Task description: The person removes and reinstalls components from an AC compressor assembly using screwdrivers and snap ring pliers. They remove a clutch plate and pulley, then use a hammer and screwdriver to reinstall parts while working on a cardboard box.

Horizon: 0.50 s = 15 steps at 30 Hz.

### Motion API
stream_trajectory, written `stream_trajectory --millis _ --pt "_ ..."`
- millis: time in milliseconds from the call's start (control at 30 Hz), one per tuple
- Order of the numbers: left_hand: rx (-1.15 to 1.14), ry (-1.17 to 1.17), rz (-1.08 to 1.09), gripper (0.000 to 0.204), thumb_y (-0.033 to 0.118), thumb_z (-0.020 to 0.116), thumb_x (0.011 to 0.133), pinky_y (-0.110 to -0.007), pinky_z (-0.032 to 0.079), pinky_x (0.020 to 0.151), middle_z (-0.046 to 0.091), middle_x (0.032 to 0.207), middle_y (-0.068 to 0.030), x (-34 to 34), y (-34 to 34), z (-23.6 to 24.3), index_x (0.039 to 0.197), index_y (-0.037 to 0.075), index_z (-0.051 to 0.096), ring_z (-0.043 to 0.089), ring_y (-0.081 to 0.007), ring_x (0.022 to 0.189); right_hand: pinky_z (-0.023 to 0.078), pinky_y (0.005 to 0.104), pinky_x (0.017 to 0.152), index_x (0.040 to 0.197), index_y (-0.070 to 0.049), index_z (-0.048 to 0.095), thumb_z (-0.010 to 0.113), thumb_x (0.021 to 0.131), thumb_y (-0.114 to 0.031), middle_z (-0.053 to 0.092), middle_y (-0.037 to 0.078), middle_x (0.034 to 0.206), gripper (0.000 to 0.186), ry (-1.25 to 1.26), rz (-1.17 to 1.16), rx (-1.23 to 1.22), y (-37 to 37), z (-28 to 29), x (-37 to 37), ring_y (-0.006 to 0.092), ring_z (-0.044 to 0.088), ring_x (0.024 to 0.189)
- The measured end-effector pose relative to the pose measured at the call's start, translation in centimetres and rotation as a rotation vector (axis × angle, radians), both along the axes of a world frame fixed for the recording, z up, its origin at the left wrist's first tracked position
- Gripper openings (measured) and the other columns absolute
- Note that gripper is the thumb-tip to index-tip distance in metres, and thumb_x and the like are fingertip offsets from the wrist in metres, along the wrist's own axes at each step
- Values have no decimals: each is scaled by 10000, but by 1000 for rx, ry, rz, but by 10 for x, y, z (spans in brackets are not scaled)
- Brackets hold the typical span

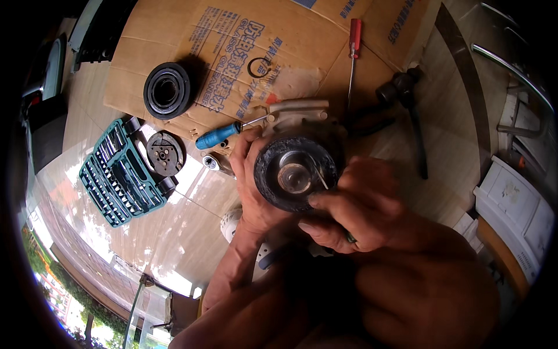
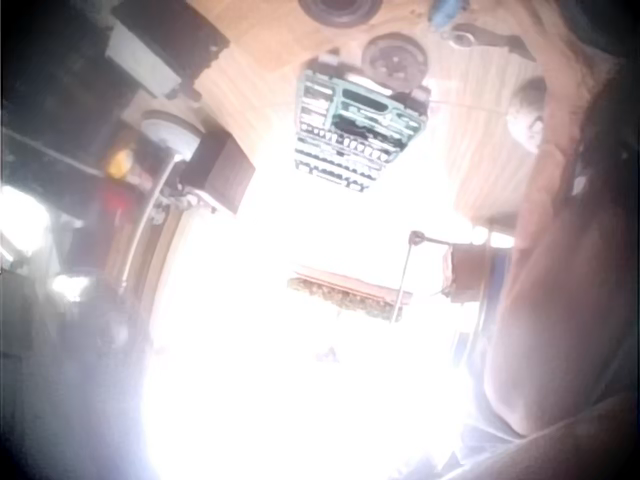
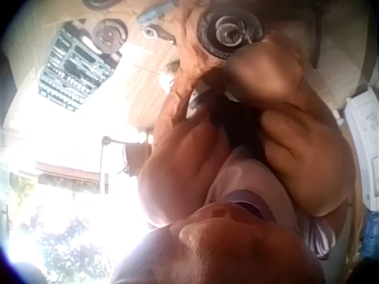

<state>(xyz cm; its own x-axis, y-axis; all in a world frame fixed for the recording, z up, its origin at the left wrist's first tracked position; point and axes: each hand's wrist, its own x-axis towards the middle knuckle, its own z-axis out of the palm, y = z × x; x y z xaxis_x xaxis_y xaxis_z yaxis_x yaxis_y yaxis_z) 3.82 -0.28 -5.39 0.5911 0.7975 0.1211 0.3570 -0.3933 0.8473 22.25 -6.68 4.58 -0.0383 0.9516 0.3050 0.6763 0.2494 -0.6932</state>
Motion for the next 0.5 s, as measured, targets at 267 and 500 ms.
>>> stream_trajectory --millis 267,500 --pt "37 -23 -7 935 318 977 591 -490 443 1060 506 1380 -251 2 1 -4 1365 17 548 512 -424 1268 498 344 520 895 -37 723 734 893 -197 697 80 720 161 354 -187 -211 6 16 5 241 658 549" --pt "46 -12 -3 932 319 976 598 -484 444 1057 511 1370 -244 0 0 -6 1371 24 545 515 -420 1262 543 329 570 958 -22 742 814 818 -133 733 96 768 193 271 -123 -259 18 28 8 231 721 614"
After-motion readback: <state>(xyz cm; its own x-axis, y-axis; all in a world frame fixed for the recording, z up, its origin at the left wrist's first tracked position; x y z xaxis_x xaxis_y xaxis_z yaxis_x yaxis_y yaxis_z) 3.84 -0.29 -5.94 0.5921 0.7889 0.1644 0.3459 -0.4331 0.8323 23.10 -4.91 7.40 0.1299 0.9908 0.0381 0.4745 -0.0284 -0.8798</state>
